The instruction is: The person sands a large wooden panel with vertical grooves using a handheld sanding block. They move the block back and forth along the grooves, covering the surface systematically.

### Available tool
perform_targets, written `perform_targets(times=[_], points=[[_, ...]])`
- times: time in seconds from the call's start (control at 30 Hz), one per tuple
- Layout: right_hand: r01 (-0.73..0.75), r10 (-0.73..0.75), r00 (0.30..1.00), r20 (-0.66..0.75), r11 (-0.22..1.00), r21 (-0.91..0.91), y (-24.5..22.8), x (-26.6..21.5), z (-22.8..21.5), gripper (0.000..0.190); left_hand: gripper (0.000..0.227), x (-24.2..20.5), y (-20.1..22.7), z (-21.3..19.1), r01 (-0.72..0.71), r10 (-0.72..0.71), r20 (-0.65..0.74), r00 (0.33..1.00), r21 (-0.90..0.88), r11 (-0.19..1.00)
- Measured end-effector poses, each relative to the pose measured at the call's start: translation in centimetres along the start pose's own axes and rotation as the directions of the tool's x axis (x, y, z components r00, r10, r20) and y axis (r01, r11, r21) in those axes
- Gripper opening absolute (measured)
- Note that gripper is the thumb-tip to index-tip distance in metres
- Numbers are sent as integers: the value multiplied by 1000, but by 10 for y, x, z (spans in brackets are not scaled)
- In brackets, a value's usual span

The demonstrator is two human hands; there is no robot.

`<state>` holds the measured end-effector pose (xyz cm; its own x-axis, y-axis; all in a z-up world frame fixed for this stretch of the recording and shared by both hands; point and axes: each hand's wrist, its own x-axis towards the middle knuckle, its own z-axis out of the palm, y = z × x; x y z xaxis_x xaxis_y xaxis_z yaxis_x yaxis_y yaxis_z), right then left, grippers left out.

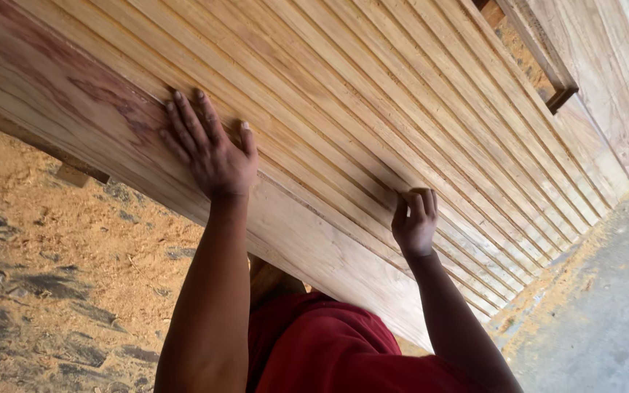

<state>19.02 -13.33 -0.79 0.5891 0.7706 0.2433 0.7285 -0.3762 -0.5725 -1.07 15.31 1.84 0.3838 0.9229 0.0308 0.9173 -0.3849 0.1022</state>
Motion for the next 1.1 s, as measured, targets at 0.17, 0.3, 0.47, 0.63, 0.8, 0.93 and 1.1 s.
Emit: perform_targets(times=[0.17, 0.3, 0.47, 0.63, 0.8, 0.93, 1.1], points=[[92, -94, 994, -46, 995, -40, 1, 34, 30, 8, 80, 13, 4, -6, 5, -5, 11, 1000, -8, 1000], [141, -142, 988, -54, 990, -18, -13, 48, 36, 11, 79, 7, 3, -1, 25, -26, 60, 998, 11, 1000], [151, -145, 985, -96, 987, 57, -49, 89, 74, 12, 78, 11, 2, 2, 20, -21, 25, 999, 18, 1000], [203, -203, 979, -4, 977, 64, -55, 86, 77, 17, 78, -2, 2, -14, 28, -29, 46, 999, 15, 999], [171, -171, 983, -70, 985, 2, -20, 57, 26, 15, 79, 14, 10, -13, 22, -23, 28, 999, 10, 1000], [218, -213, 973, -85, 974, 60, -29, 67, 64, 19, 78, 7, 2, -5, 22, -22, 4, 1000, 38, 999], [314, -312, 949, -38, 947, 64, -46, 98, 95, 20, 79, 6, 3, -3, 16, -18, 45, 999, 44, 999]])
